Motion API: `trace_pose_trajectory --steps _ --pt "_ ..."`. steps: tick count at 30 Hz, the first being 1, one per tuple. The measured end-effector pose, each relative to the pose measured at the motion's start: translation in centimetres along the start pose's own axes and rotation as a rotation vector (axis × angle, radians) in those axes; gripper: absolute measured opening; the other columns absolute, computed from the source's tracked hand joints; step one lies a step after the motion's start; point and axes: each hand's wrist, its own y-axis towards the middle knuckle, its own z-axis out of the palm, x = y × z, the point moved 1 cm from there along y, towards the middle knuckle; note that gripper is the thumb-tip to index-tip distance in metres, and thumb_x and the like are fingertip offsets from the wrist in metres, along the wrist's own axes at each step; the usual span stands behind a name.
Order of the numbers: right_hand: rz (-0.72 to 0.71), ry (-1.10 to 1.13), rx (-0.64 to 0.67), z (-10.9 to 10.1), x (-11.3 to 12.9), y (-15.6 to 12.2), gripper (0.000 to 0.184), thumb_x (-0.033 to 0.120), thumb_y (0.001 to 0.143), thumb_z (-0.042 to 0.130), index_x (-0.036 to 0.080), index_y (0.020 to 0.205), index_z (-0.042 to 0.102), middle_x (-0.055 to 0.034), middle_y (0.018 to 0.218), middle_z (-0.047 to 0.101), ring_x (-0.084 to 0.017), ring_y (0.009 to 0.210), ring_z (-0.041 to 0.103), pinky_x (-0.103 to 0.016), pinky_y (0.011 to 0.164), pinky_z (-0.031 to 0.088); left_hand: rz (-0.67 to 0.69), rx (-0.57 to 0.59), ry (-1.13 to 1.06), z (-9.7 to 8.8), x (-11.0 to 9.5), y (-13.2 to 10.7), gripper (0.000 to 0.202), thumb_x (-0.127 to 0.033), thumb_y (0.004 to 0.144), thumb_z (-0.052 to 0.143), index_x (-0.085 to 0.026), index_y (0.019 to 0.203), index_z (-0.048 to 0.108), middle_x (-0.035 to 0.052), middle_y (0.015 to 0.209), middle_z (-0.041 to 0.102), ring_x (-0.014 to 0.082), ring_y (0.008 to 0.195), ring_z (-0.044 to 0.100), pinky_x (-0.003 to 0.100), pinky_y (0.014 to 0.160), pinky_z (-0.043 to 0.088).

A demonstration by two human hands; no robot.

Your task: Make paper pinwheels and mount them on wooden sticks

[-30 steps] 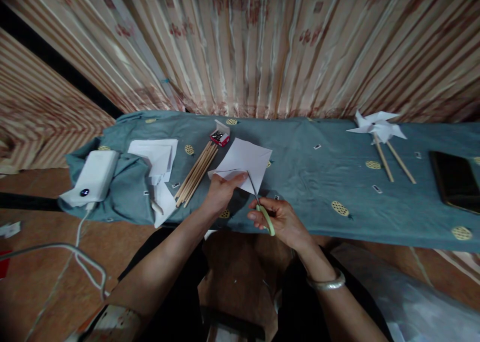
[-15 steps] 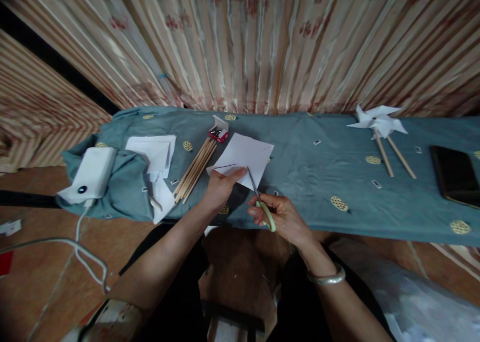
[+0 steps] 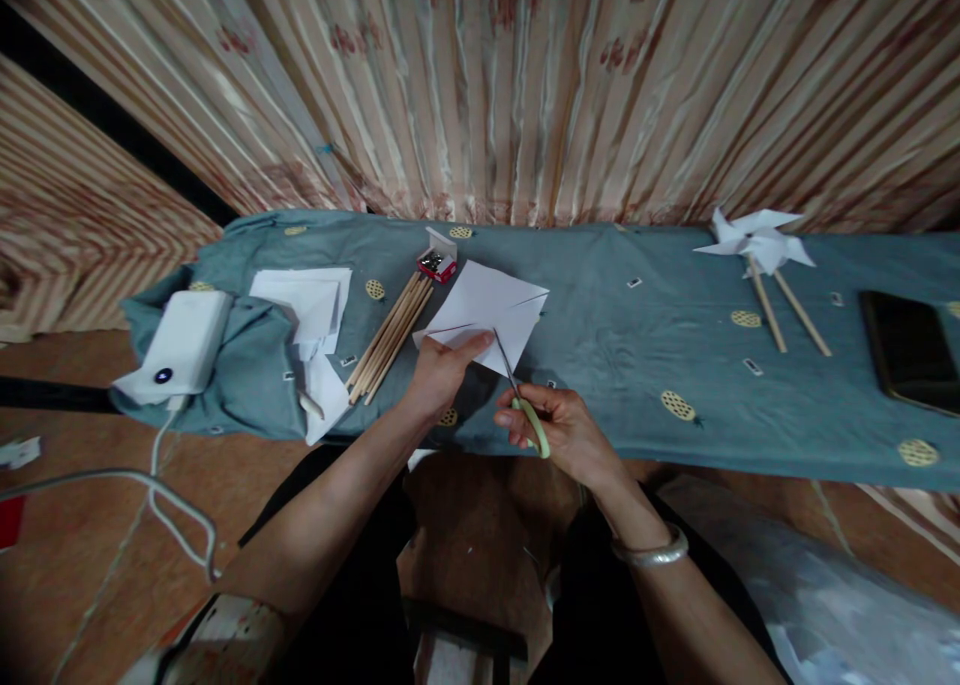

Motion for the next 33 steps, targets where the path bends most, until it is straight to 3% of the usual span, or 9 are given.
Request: trace_pose_trajectory --steps 10,17,28,33 --pt "0.011 -0.013 -0.019 0.2 0.4 0.0 0.053 0.065 0.051 0.081 0.019 0.072 0.068 0.0037 0.048 0.058 -0.008 0.042 0.050 -0.021 0.043 0.042 -0.005 0.001 0.021 -0.1 -0.3 -0.1 0.022 -0.031 0.061 0.077 -0.015 0.073 0.068 0.0047 0.077 0.071 0.0192 0.071 0.063 0.029 0.069 0.048" --pt "-0.007 -0.002 -0.020 0.2 0.0 0.1 0.051 0.064 0.053 0.080 0.018 0.072 0.068 0.0035 0.049 0.057 -0.008 0.042 0.049 -0.021 0.043 0.041 0.005 0.015 -0.012 -0.1 -0.3 -0.2 0.015 -0.028 0.062 0.077 -0.020 0.073 0.069 0.0019 0.078 0.070 0.0181 0.070 0.063 0.030 0.068 0.046" --pt "-0.022 0.022 -0.023 0.1 -0.1 0.0 0.040 0.052 0.055 0.084 0.019 0.072 0.068 0.0038 0.050 0.057 -0.009 0.044 0.049 -0.022 0.044 0.042 -0.015 -0.009 -0.019 0.4 -0.3 -0.2 0.021 -0.028 0.060 0.076 -0.015 0.075 0.069 0.0044 0.076 0.071 0.0175 0.068 0.062 0.028 0.066 0.047" --pt "-0.008 -0.041 -0.015 -0.4 -0.9 -0.5 0.045 0.056 0.057 0.082 0.019 0.077 0.069 0.0026 0.054 0.059 -0.010 0.047 0.051 -0.023 0.046 0.043 0.001 0.009 -0.024 0.8 -0.4 -0.4 0.016 -0.027 0.062 0.075 -0.018 0.075 0.071 0.0053 0.085 0.074 0.0193 0.077 0.065 0.029 0.073 0.050"
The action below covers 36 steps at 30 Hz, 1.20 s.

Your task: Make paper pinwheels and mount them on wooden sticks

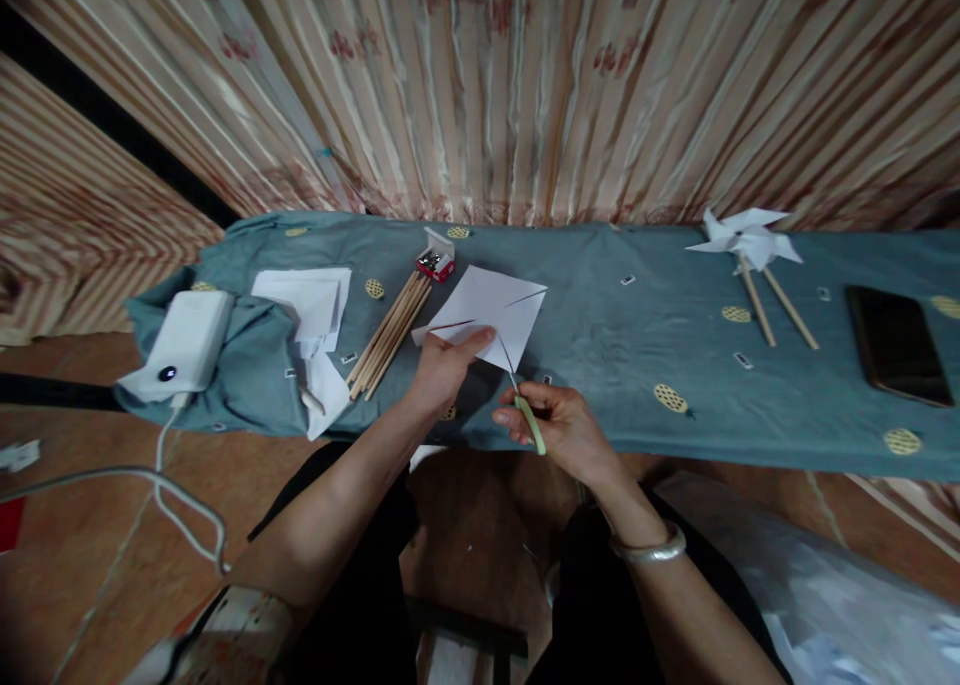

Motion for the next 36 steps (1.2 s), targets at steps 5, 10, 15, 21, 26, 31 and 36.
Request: trace_pose_trajectory --steps 5,10,15,21,26,31,36 --pt "-0.132 -0.453 -0.118 -1.8 -1.1 -1.1 0.043 0.058 0.069 0.074 0.020 0.088 0.073 0.0022 0.056 0.059 -0.012 0.047 0.050 -0.025 0.048 0.040 0.009 -0.004 -0.070 -0.3 0.0 0.6 0.025 -0.028 0.061 0.077 -0.015 0.081 0.071 0.0068 0.089 0.074 0.0210 0.081 0.067 0.032 0.076 0.051" --pt "-0.250 -0.911 -0.392 -4.6 -1.5 -2.3 0.048 0.062 0.077 0.063 0.021 0.099 0.073 -0.0007 0.059 0.065 -0.017 0.050 0.059 -0.028 0.052 0.042 0.035 -0.007 -0.054 -0.8 0.6 1.1 0.028 -0.029 0.062 0.078 -0.015 0.085 0.072 0.0071 0.093 0.074 0.0228 0.087 0.068 0.036 0.083 0.053" --pt "-0.185 -1.263 -0.689 -7.6 -1.4 -2.4 0.055 0.059 0.083 0.056 0.015 0.115 0.066 -0.0096 0.070 0.072 -0.026 0.060 0.066 -0.031 0.054 0.041 0.002 0.118 0.108 0.0 2.2 0.3 0.023 -0.021 0.064 0.075 -0.015 0.087 0.072 0.0059 0.094 0.075 0.0235 0.091 0.068 0.036 0.088 0.052" --pt "-0.069 -1.392 -0.778 -8.0 -0.3 -1.1 0.051 0.052 0.086 0.055 0.011 0.115 0.064 -0.0149 0.069 0.071 -0.030 0.065 0.068 -0.032 0.054 0.039 0.019 0.307 0.327 0.8 3.8 0.8 0.047 -0.011 0.064 0.073 -0.013 0.110 0.065 0.0074 0.102 0.073 0.0224 0.093 0.068 0.038 0.089 0.052" --pt "-0.037 -1.370 -0.797 -8.0 0.4 0.1 0.052 0.051 0.086 0.057 0.009 0.116 0.063 -0.0159 0.073 0.072 -0.033 0.072 0.069 -0.033 0.058 0.040 0.236 0.237 0.615 -0.2 3.0 1.6 0.081 -0.013 0.071 0.071 -0.021 0.144 0.036 0.0112 0.124 0.062 0.0216 0.100 0.063 0.039 0.087 0.053" --pt "0.022 -1.365 -0.796 -8.4 0.5 0.3 0.051 0.052 0.083 0.060 0.011 0.113 0.064 -0.0167 0.077 0.073 -0.034 0.074 0.070 -0.033 0.059 0.042 0.692 0.389 1.044 -0.4 1.4 0.1 0.034 -0.015 0.087 0.053 -0.019 0.120 0.062 0.0110 0.127 0.057 0.0261 0.120 0.050 0.047 0.103 0.041" --pt "0.067 -1.369 -0.836 -8.9 0.7 0.5 0.049 0.052 0.083 0.059 0.011 0.108 0.066 -0.0184 0.077 0.072 -0.035 0.075 0.068 -0.035 0.060 0.042 0.640 0.636 1.293 0.2 2.1 -1.5 0.025 -0.022 0.092 0.050 -0.017 0.110 0.067 0.0113 0.121 0.061 0.0274 0.116 0.050 0.045 0.094 0.045"
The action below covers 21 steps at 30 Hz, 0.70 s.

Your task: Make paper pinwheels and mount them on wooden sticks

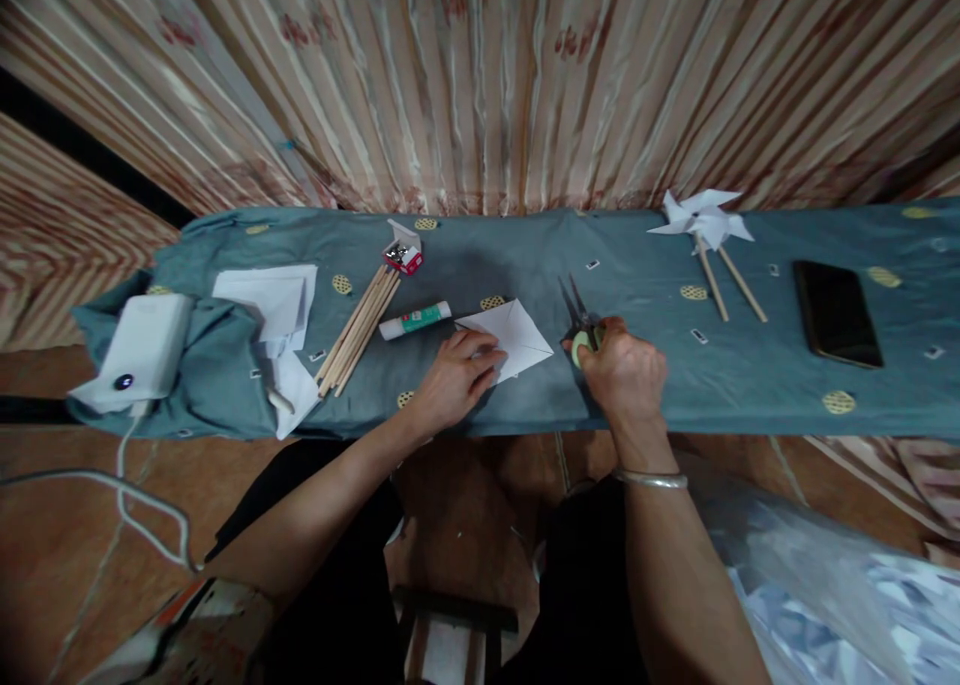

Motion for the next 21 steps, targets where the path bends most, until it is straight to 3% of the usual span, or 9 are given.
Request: trace_pose_trajectory --steps 8,12,21 --pt "0.029 0.123 0.088 0.8 -2.2 2.2 0.044 0.051 0.081 0.058 0.014 0.104 0.069 -0.0155 0.084 0.074 -0.033 0.080 0.069 -0.037 0.064 0.047 -0.024 0.050 0.026 0.3 -0.1 0.0 0.031 -0.025 0.094 0.050 -0.016 0.121 0.060 0.0113 0.128 0.059 0.0276 0.122 0.046 0.045 0.098 0.042" --pt "0.081 0.110 0.023 0.7 -2.6 2.0 0.050 0.051 0.082 0.057 0.011 0.110 0.065 -0.0181 0.084 0.074 -0.036 0.083 0.070 -0.042 0.069 0.050 -0.032 0.019 -0.034 0.4 0.2 -0.1 0.037 -0.028 0.095 0.048 -0.015 0.129 0.055 0.0119 0.130 0.058 0.0272 0.121 0.046 0.046 0.100 0.042" --pt "0.117 0.126 0.062 0.1 -2.1 1.8 0.046 0.045 0.081 0.063 0.012 0.113 0.062 -0.0180 0.089 0.074 -0.035 0.088 0.070 -0.042 0.074 0.049 0.024 -0.028 -0.080 0.4 1.2 -0.2 0.026 -0.019 0.094 0.046 -0.013 0.110 0.066 0.0118 0.119 0.062 0.0262 0.113 0.049 0.045 0.098 0.045"
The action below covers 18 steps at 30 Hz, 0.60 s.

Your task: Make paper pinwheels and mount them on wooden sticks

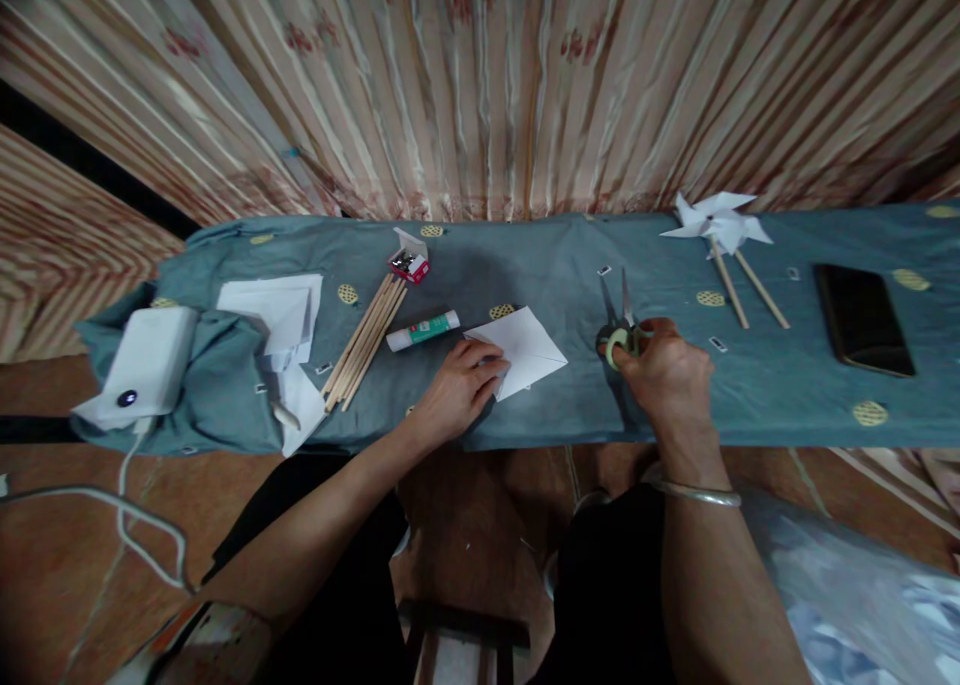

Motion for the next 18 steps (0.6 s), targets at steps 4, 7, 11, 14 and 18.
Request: trace_pose_trajectory --steps 4,7,11,14,18 --pt "-0.002 0.095 -0.019 0.2 -0.4 0.1 0.044 0.039 0.078 0.065 0.014 0.114 0.061 -0.0161 0.092 0.075 -0.035 0.091 0.069 -0.042 0.075 0.049 -0.001 0.006 0.005 -0.1 0.0 0.0 0.026 -0.020 0.095 0.044 -0.016 0.108 0.067 0.0108 0.119 0.062 0.0260 0.113 0.049 0.045 0.096 0.046" --pt "-0.006 0.162 -0.042 0.6 -0.7 -0.2 0.043 0.037 0.079 0.063 0.014 0.115 0.059 -0.0145 0.092 0.075 -0.034 0.090 0.070 -0.042 0.074 0.050 -0.006 0.017 0.010 -0.1 -0.1 0.0 0.026 -0.020 0.095 0.045 -0.017 0.108 0.067 0.0105 0.119 0.062 0.0260 0.114 0.049 0.045 0.095 0.046" --pt "-0.045 0.194 -0.072 0.9 -0.8 -0.9 0.048 0.038 0.084 0.060 0.011 0.123 0.055 -0.0167 0.096 0.075 -0.034 0.092 0.070 -0.041 0.074 0.051 0.001 0.039 0.036 -0.2 -0.1 0.1 0.026 -0.019 0.094 0.046 -0.016 0.110 0.067 0.0108 0.120 0.061 0.0262 0.115 0.048 0.044 0.096 0.046" --pt "-0.080 0.107 -0.076 0.9 -0.9 -1.2 0.044 0.038 0.087 0.055 0.011 0.121 0.058 -0.0187 0.100 0.073 -0.035 0.092 0.069 -0.042 0.076 0.050 0.012 0.062 0.069 -0.2 -0.1 0.0 0.026 -0.018 0.093 0.048 -0.016 0.110 0.068 0.0108 0.122 0.060 0.0272 0.115 0.047 0.044 0.096 0.045" --pt "-0.193 0.009 -0.118 0.6 -0.6 -1.4 0.039 0.037 0.091 0.049 0.008 0.111 0.065 -0.0224 0.108 0.069 -0.037 0.098 0.065 -0.045 0.084 0.047 0.007 0.078 0.083 -0.2 -0.2 0.0 0.027 -0.016 0.092 0.049 -0.016 0.111 0.068 0.0120 0.124 0.059 0.0282 0.118 0.046 0.045 0.096 0.045"
